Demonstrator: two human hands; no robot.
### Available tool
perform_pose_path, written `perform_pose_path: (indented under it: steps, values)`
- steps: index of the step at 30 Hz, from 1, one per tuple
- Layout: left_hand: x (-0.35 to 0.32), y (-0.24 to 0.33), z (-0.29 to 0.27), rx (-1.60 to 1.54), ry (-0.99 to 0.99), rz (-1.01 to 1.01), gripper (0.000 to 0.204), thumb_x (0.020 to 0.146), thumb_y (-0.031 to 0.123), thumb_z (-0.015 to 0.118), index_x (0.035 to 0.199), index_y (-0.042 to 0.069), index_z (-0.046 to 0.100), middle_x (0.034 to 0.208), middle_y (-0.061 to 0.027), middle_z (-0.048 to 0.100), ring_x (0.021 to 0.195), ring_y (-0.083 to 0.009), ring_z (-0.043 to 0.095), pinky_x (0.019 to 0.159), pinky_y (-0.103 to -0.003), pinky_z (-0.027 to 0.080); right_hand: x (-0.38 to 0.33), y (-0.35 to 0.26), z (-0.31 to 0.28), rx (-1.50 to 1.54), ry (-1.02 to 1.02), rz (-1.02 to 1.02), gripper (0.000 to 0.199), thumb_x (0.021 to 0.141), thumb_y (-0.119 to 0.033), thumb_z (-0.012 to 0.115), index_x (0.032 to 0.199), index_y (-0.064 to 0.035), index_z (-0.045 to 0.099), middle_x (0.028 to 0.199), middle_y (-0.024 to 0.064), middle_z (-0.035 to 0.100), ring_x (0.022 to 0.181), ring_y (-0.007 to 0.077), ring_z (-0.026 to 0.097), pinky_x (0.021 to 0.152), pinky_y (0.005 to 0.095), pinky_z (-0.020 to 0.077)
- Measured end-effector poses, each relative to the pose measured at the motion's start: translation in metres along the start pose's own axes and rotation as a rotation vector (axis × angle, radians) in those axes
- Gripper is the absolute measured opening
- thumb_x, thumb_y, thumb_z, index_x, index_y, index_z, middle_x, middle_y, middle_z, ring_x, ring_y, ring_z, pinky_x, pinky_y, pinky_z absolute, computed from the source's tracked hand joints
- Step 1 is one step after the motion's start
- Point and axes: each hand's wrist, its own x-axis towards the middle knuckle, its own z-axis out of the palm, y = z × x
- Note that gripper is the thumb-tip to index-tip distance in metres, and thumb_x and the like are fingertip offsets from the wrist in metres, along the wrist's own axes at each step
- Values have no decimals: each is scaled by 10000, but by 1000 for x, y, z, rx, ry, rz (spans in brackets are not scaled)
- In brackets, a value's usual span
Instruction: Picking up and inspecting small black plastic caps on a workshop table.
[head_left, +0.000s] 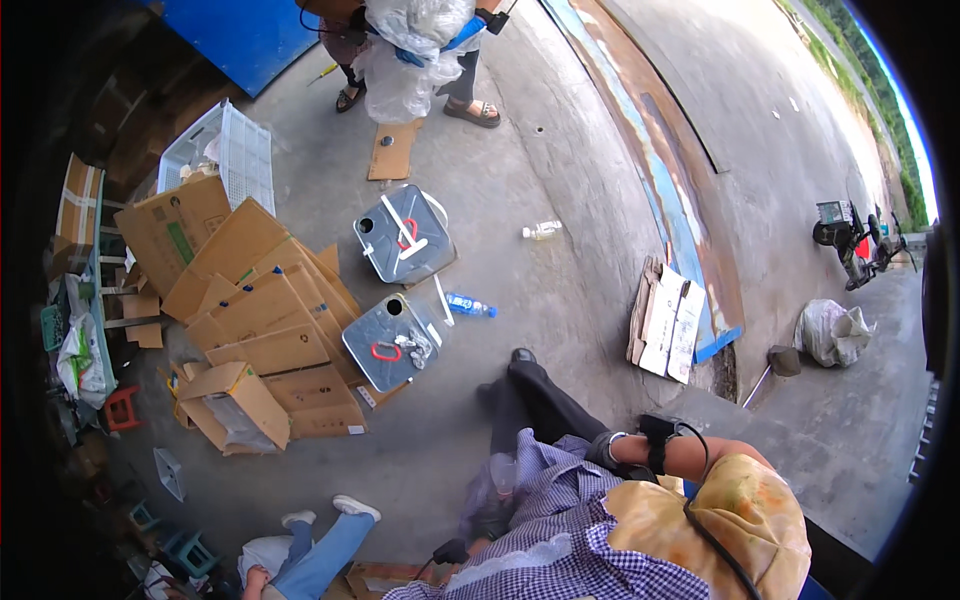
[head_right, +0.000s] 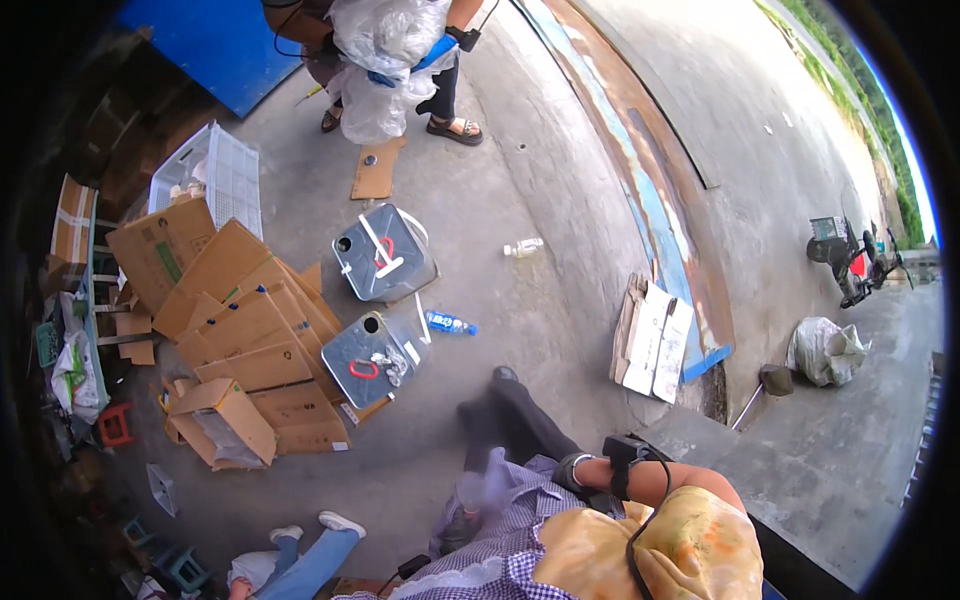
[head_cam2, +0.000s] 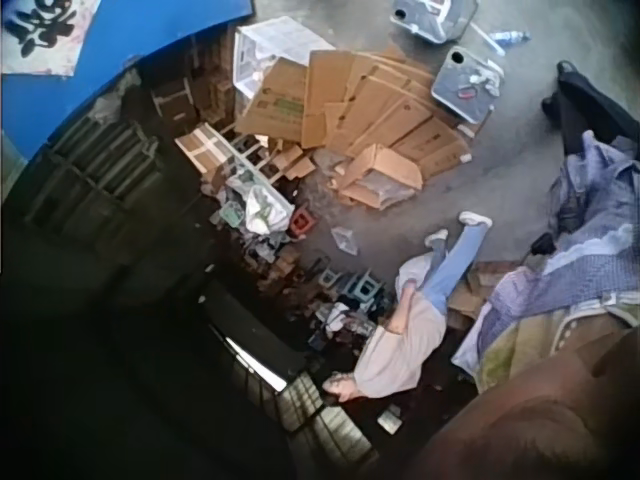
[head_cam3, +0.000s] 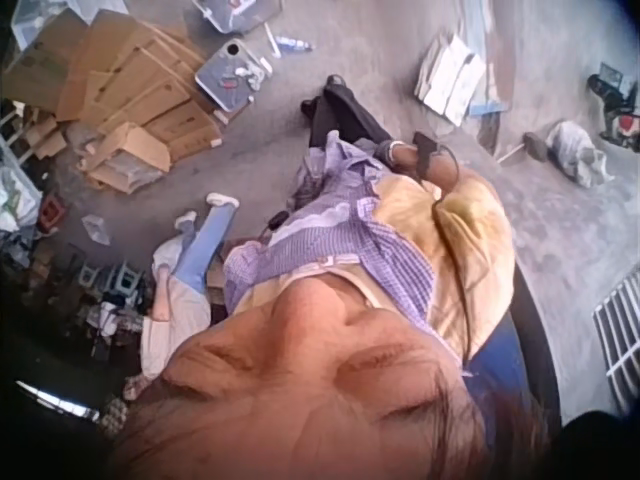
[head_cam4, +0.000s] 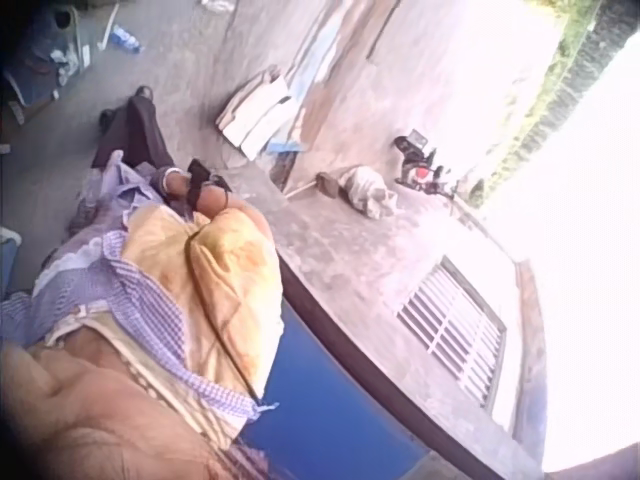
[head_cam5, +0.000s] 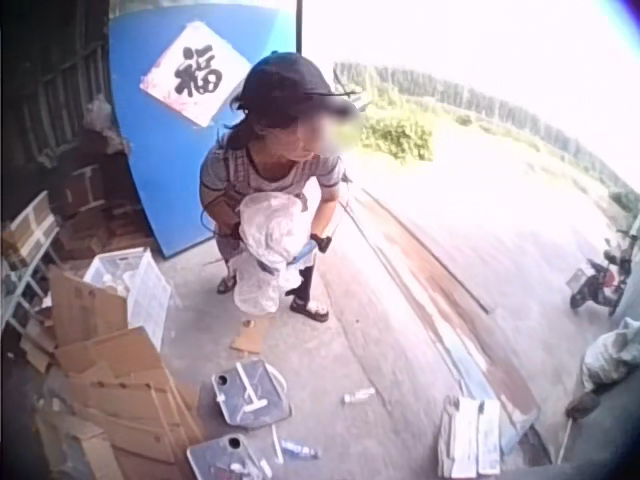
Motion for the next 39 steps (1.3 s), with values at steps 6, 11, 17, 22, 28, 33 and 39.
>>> perform_pose_path:
  steps: [6, 11, 17, 22, 28, 33, 39]
  values:
    - [16, 8, 22, -161, 80, -127, 378, 797, 361, 483, 1023, 60, 517, 871, -212, 596, 805, -369, 589, 687, -444, 447, -9, 6, -45, -126, -95, -82, 375, 795, -228, 486, 1146, -97, 517, 1107, 157, 561, 1005, 280, 553, 884, 371, 428]
    - [33, 126, -125, -503, 159, -353, 338, 797, 313, 489, 998, 44, 531, 869, -210, 597, 814, -359, 591, 696, -433, 446, -18, 33, -84, -135, -61, -71, 417, 780, -233, 514, 1174, -98, 489, 1091, 157, 567, 995, 285, 555, 871, 378, 434]
    - [108, 183, -177, -679, 605, -351, 237, 763, 179, 539, 938, 19, 548, 836, -187, 607, 774, -301, 608, 684, -384, 456, 34, 83, -142, 46, 304, 74, 455, 693, -246, 588, 1128, -125, 525, 946, 150, 613, 886, 311, 594, 764, 402, 470]
    - [201, 258, -204, -861, 748, -393, 210, 736, 118, 576, 919, 21, 545, 808, -112, 612, 743, -207, 593, 690, -322, 453, 35, 173, -210, 225, 462, 88, 391, 712, -232, 542, 1063, -60, 541, 1009, 159, 593, 952, 318, 560, 825, 377, 433]
    - [338, 337, -180, -1173, 765, -282, 156, 741, 55, 587, 886, 20, 542, 787, -1, 561, 717, -109, 524, 669, -264, 437, 55, 335, -301, 244, 543, 303, 365, 704, -193, 544, 1041, -56, 567, 980, 191, 596, 936, 339, 571, 799, 389, 452]
    - [444, 365, -146, -990, 652, -155, 193, 673, 70, 632, 842, 24, 552, 766, -38, 579, 690, -153, 539, 649, -275, 440, 64, 465, -399, 195, 771, 557, 350, 698, -148, 538, 1033, -50, 561, 972, 197, 595, 911, 346, 578, 774, 406, 461]
    - [456, 359, -114, -1038, 399, -339, 252, 672, 102, 663, 868, 15, 530, 776, -74, 563, 722, -212, 548, 698, -303, 445, 100, 493, -413, 285, 900, 575, 315, 708, -144, 516, 1003, -43, 556, 916, 195, 604, 858, 349, 583, 749, 400, 468]
